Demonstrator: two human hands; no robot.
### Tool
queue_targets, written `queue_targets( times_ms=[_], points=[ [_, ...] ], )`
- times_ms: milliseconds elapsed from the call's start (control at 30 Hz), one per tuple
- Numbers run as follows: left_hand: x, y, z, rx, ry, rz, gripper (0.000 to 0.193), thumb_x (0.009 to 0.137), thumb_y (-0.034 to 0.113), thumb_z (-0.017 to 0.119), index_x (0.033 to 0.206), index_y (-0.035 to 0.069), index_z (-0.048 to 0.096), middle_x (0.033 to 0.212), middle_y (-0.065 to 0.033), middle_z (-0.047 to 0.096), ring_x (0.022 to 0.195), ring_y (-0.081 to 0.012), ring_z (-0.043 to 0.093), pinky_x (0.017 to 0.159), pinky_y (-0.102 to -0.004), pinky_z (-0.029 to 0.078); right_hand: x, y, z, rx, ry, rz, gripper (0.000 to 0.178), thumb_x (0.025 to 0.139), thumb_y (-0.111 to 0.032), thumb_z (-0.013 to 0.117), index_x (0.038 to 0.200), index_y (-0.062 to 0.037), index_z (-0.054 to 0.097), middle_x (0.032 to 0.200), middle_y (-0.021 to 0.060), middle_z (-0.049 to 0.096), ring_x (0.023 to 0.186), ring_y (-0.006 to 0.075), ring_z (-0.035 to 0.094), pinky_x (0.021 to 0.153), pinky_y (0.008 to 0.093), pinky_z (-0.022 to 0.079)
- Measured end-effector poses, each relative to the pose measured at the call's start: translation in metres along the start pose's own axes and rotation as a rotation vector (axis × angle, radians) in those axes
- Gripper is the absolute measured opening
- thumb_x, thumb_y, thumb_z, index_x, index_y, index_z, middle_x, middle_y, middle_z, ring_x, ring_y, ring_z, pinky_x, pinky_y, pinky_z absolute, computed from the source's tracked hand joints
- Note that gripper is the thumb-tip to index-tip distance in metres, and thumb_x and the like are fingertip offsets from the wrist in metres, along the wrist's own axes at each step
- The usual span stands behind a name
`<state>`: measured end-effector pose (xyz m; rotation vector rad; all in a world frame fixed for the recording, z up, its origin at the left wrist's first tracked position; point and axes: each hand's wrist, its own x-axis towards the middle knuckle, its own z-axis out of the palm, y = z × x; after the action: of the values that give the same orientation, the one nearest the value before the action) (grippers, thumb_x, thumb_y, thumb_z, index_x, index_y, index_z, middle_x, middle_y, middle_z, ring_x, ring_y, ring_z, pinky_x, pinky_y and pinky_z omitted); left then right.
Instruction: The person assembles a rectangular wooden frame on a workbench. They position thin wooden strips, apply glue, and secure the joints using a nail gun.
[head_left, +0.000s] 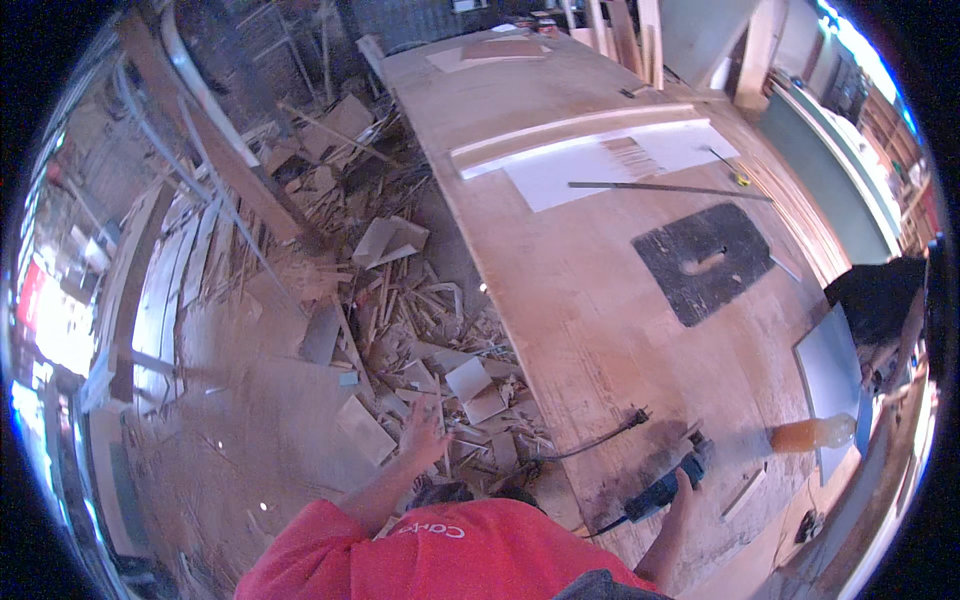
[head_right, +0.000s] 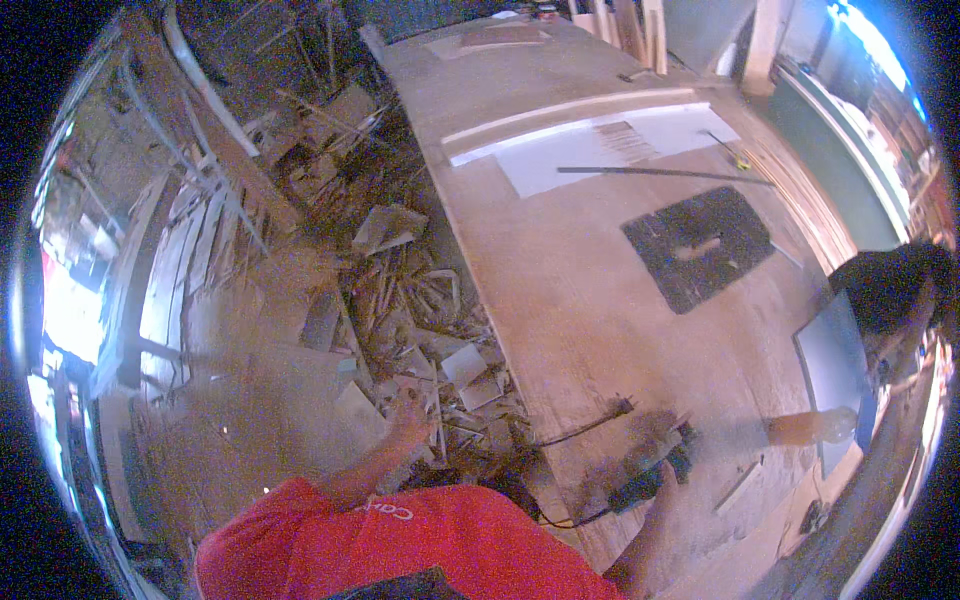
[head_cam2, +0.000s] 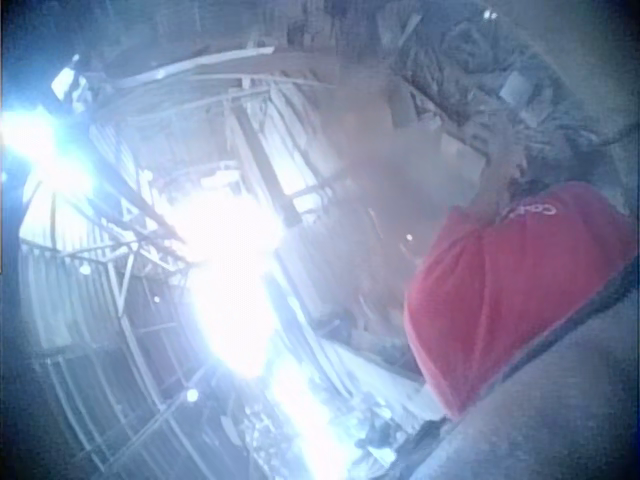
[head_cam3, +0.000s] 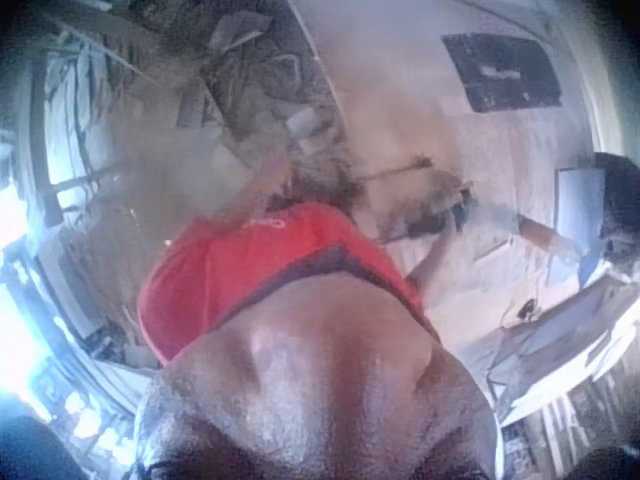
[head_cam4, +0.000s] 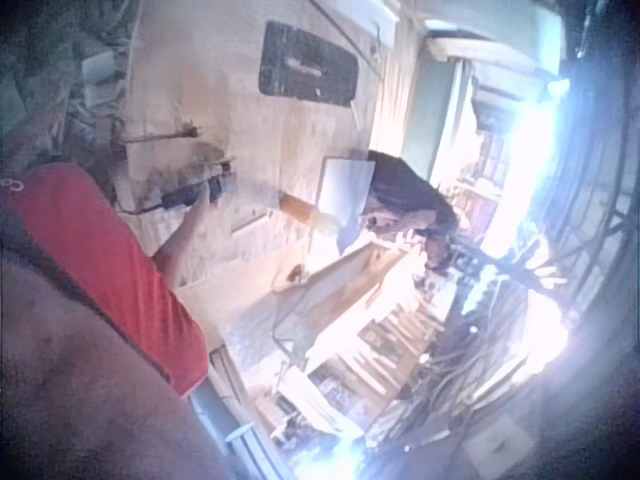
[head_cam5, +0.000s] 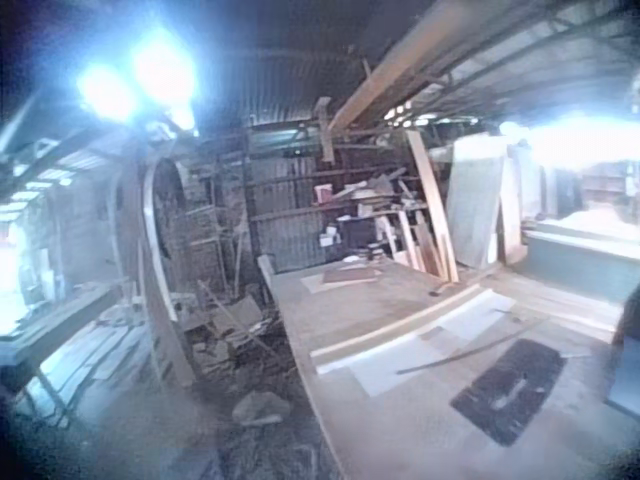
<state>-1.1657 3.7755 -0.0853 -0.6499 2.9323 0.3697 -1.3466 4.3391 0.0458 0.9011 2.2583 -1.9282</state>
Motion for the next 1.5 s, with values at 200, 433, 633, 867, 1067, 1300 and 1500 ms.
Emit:
queue_targets(
  times_ms=[200,433,633,867,1067,1300,1500],
  points=[
    [-0.094,-0.113,0.025,-0.062,-0.423,-0.380,0.065,0.089,0.046,0.072,0.142,0.011,0.060,0.141,-0.0239,0.059,0.138,-0.0460,0.047,0.114,-0.0560,0.039,0.019,0.050,-0.015,-0.387,0.333,-0.286,0.051,0.086,-0.019,0.072,0.130,0.0061,0.064,0.115,0.0165,0.069,0.102,0.0293,0.067,0.091,0.0394,0.052],
    [-0.182,-0.228,0.116,-0.669,-0.505,-0.290,0.046,0.087,0.047,0.069,0.122,0.016,0.074,0.115,-0.0169,0.074,0.106,-0.0376,0.069,0.095,-0.0485,0.054,-0.064,-0.006,0.126,-0.769,0.230,-0.700,0.042,0.084,-0.009,0.069,0.124,0.0033,0.065,0.107,0.0187,0.068,0.098,0.0305,0.065,0.089,0.0409,0.052],
    [-0.217,-0.328,0.147,-0.568,-0.382,0.016,0.043,0.083,0.046,0.071,0.109,0.013,0.077,0.106,-0.0152,0.076,0.095,-0.0378,0.072,0.087,-0.0490,0.057,-0.195,0.045,0.305,-0.282,-0.272,-0.441,0.035,0.084,-0.011,0.069,0.117,0.0011,0.067,0.103,0.0182,0.069,0.094,0.0263,0.065,0.086,0.0385,0.052],
    [-0.306,-0.504,0.010,-0.596,-0.127,-0.724,0.041,0.072,0.044,0.083,0.089,0.007,0.079,0.094,-0.0122,0.078,0.089,-0.0335,0.073,0.080,-0.0448,0.059,-0.346,0.079,0.535,-0.565,-0.760,-0.633,0.036,0.087,-0.017,0.067,0.119,-0.0006,0.067,0.099,0.0174,0.071,0.092,0.0292,0.067,0.085,0.0420,0.053],
    [-0.435,-0.568,0.021,-0.811,0.064,-1.430,0.043,0.072,0.044,0.085,0.089,0.004,0.079,0.096,-0.0182,0.077,0.088,-0.0361,0.074,0.081,-0.0444,0.060,-0.461,0.103,0.720,-0.947,-1.203,-0.830,0.038,0.089,-0.022,0.065,0.121,-0.0021,0.067,0.095,0.0168,0.072,0.091,0.0317,0.068,0.085,0.0451,0.054],
    [-0.536,-0.463,0.140,-1.501,0.225,-1.843,0.060,0.093,0.060,0.060,0.113,0.006,0.076,0.118,-0.0230,0.072,0.112,-0.0414,0.069,0.095,-0.0485,0.056,-0.568,0.178,0.898,-1.514,-1.483,-0.941,0.040,0.092,-0.028,0.063,0.124,-0.0038,0.067,0.090,0.0161,0.073,0.089,0.0346,0.070,0.084,0.0486,0.055],
    [-0.458,-0.448,0.094,-1.606,0.186,-1.979,0.057,0.094,0.058,0.061,0.109,0.005,0.076,0.112,-0.0226,0.073,0.105,-0.0405,0.070,0.090,-0.0485,0.057,-0.658,0.219,1.081,-2.028,-1.731,-1.444,0.043,0.094,-0.033,0.062,0.126,-0.0052,0.067,0.086,0.0154,0.075,0.088,0.0370,0.071,0.083,0.0517,0.057]
  ],
)
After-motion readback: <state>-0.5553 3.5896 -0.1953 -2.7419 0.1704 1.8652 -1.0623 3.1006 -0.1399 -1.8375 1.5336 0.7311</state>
